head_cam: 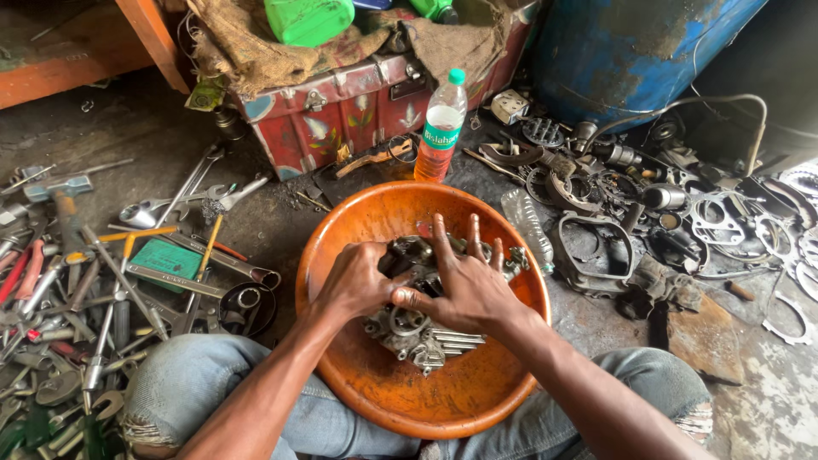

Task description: The person scrubs a disassembled engine block with a metal scraper and a brush over an orange basin. They repeatedly turn the engine block to clean different sides and crevices, using the scraper to remove grime and the brush to scrub surfaces.

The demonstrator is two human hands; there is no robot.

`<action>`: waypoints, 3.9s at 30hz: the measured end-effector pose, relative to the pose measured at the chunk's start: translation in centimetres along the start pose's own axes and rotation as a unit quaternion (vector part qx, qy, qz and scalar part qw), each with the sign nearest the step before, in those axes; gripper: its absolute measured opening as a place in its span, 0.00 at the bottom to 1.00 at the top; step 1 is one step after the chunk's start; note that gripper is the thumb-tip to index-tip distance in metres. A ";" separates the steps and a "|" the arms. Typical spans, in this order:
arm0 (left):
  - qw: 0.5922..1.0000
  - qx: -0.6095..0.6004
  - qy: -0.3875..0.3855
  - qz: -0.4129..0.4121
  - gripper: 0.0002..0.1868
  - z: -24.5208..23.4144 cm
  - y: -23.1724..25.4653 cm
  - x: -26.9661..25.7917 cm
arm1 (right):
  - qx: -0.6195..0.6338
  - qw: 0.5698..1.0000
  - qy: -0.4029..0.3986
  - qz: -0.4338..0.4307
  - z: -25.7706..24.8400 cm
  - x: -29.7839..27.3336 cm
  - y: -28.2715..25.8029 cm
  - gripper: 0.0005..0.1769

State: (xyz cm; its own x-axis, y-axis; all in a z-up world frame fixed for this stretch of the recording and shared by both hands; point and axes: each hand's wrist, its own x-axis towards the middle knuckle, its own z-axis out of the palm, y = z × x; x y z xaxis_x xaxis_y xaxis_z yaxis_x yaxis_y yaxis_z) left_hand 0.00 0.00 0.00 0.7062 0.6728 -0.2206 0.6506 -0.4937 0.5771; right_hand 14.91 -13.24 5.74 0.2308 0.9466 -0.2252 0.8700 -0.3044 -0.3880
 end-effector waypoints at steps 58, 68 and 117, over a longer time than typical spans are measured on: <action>0.954 -0.115 0.117 0.252 0.38 3.7 -6.4 3.5 | -0.175 0.964 0.164 -0.116 3.7 -2.5 0.8 0.61; 0.964 -0.188 0.046 0.185 0.32 0.7 -2.9 0.8 | -0.107 0.989 0.073 -0.077 3.0 -3.5 1.0 0.52; 0.992 -0.038 0.009 0.117 0.29 -0.1 0.4 0.0 | -0.025 0.992 0.127 -0.009 0.2 -1.9 -1.0 0.42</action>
State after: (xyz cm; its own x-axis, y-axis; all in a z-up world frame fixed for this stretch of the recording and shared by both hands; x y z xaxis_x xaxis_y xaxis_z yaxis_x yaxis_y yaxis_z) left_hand 0.18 -0.14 0.31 0.8302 0.5543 -0.0601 0.4454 -0.5945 0.6695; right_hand 13.52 -14.75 6.36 0.3123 0.9499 0.0153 0.8938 -0.2883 -0.3436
